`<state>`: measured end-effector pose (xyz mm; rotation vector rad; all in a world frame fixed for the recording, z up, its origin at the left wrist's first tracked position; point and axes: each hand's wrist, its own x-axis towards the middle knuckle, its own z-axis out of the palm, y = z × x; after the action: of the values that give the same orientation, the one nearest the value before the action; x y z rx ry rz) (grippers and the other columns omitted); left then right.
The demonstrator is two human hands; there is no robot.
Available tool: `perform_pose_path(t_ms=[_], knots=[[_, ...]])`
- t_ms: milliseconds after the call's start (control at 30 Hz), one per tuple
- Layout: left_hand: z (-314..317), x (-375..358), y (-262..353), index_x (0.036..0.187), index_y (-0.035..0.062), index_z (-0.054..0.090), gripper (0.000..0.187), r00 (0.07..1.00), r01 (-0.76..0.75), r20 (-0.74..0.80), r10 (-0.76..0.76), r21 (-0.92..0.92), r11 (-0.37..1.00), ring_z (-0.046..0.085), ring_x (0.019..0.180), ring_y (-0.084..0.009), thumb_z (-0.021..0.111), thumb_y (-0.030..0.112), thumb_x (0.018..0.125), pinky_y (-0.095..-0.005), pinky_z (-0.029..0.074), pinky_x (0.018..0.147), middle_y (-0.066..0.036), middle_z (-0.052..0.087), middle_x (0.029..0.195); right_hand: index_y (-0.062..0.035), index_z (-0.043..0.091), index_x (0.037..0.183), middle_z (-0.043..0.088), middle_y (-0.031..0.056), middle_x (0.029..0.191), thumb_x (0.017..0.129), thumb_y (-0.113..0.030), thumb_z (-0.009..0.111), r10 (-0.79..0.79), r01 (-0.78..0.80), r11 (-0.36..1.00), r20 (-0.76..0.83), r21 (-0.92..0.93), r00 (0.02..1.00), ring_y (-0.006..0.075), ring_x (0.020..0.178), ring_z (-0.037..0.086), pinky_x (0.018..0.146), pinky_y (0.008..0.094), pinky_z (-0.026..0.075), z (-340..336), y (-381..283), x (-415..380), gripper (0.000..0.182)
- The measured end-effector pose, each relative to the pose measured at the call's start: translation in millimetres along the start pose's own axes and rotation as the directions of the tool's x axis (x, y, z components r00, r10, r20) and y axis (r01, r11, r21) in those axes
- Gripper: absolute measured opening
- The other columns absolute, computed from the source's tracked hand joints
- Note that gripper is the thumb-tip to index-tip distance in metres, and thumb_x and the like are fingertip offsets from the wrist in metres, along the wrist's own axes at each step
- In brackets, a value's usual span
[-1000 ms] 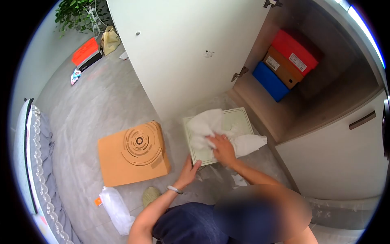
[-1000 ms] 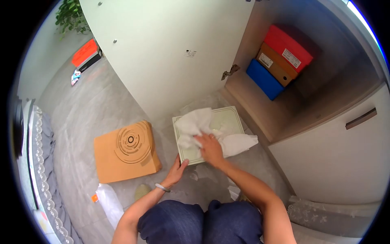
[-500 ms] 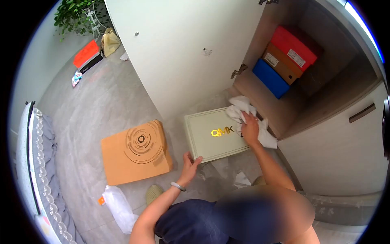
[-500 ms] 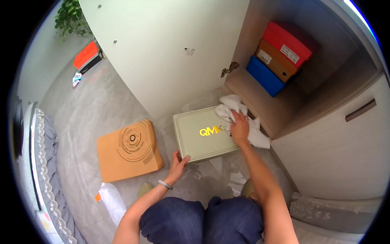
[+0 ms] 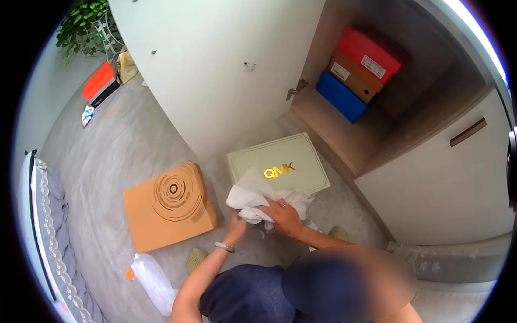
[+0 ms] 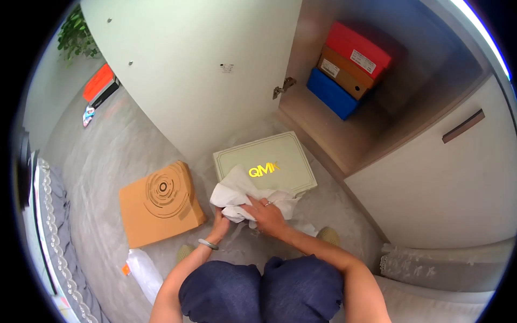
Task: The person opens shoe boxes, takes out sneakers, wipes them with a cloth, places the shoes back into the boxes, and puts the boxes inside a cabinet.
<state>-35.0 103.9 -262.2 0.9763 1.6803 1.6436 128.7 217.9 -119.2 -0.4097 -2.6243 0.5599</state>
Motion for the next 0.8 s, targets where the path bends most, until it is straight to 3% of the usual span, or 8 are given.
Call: perform_pose_path(t_ms=[33,100,200,400,567,633,767,800], knots=[[-1,-1,22,0.136,0.0022,0.029,0.057,1.000,0.007,0.009,-0.007,-0.001,1.000,0.053,0.113,-0.0238,0.058,0.016,0.089,-0.0336,0.045,0.094,-0.014,0.050,0.125,-0.0145,0.060,0.125,0.053,0.0139,0.136,0.062,0.004,0.064,0.028,-0.028,0.999,-0.008,-0.025,1.000,0.0315,0.092,0.059,0.071,0.0381,0.053,-7,8,-6,0.066],[-7,8,96,0.136,0.0032,0.024,0.063,0.896,0.440,0.115,-0.430,-0.082,0.894,0.055,0.100,-0.0184,0.063,0.026,0.092,-0.0297,0.049,0.077,-0.012,0.052,0.117,-0.0134,0.062,0.124,0.055,0.0142,0.133,0.059,0.008,0.065,0.079,-0.086,0.995,-0.129,-0.051,0.989,0.0333,0.093,0.057,0.075,0.0392,0.052,-12,29,-22,0.068],[-3,7,99,0.134,0.0031,0.027,0.066,0.921,0.389,0.079,-0.382,-0.117,0.914,0.052,0.089,-0.0134,0.065,0.037,0.092,-0.0266,0.047,0.066,-0.009,0.053,0.103,-0.0106,0.063,0.122,0.057,0.0163,0.129,0.059,0.013,0.060,0.104,-0.124,0.990,-0.243,-0.072,0.964,0.0366,0.093,0.055,0.080,0.0413,0.048,-27,63,-42,0.067],[-7,8,92,0.137,0.0037,0.019,0.072,0.919,0.387,0.127,-0.373,-0.108,0.916,0.054,0.093,-0.0154,0.065,0.036,0.092,-0.0270,0.047,0.068,-0.010,0.052,0.114,-0.0064,0.060,0.127,0.058,0.0188,0.121,0.063,0.017,0.052,0.295,-0.317,0.948,-0.396,0.012,0.870,0.0403,0.100,0.052,0.090,0.0442,0.043,-52,95,-65,0.068],[-8,8,93,0.137,0.0035,0.019,0.072,0.920,0.383,0.135,-0.368,-0.112,0.917,0.054,0.091,-0.0149,0.065,0.035,0.092,-0.0273,0.047,0.069,-0.010,0.052,0.113,-0.0051,0.058,0.127,0.057,0.0216,0.117,0.074,0.014,0.050,0.407,-0.437,0.898,-0.455,0.043,0.792,0.0423,0.110,0.050,0.096,0.0458,0.040,-51,110,-92,0.058],[-9,10,97,0.137,0.0035,0.020,0.072,0.920,0.382,0.143,-0.365,-0.116,0.917,0.053,0.090,-0.0147,0.066,0.035,0.092,-0.0275,0.047,0.069,-0.010,0.052,0.112,-0.0019,0.056,0.128,0.056,0.0240,0.118,0.079,0.006,0.054,0.742,-0.758,0.652,-0.242,0.038,0.626,0.0424,0.114,0.048,0.100,0.0460,0.038,-26,154,-139,0.049],[-10,12,98,0.135,0.0028,0.022,0.070,0.923,0.373,0.146,-0.357,-0.097,0.923,0.053,0.089,-0.0139,0.068,0.032,0.091,-0.0269,0.046,0.069,-0.009,0.053,0.109,0.0018,0.053,0.128,0.055,0.0254,0.119,0.079,-0.001,0.059,0.763,-0.799,0.583,-0.239,-0.145,0.600,0.0425,0.116,0.048,0.103,0.0462,0.036,-58,110,-123,0.049],[-9,10,97,0.134,0.0026,0.024,0.069,0.923,0.377,0.131,-0.363,-0.106,0.920,0.053,0.090,-0.0138,0.069,0.030,0.090,-0.0267,0.046,0.071,-0.009,0.053,0.109,0.0019,0.052,0.128,0.055,0.0257,0.121,0.081,-0.005,0.060,0.708,-0.814,0.564,-0.424,-0.143,0.565,0.0423,0.118,0.048,0.104,0.0463,0.035,-62,108,-113,0.049]])
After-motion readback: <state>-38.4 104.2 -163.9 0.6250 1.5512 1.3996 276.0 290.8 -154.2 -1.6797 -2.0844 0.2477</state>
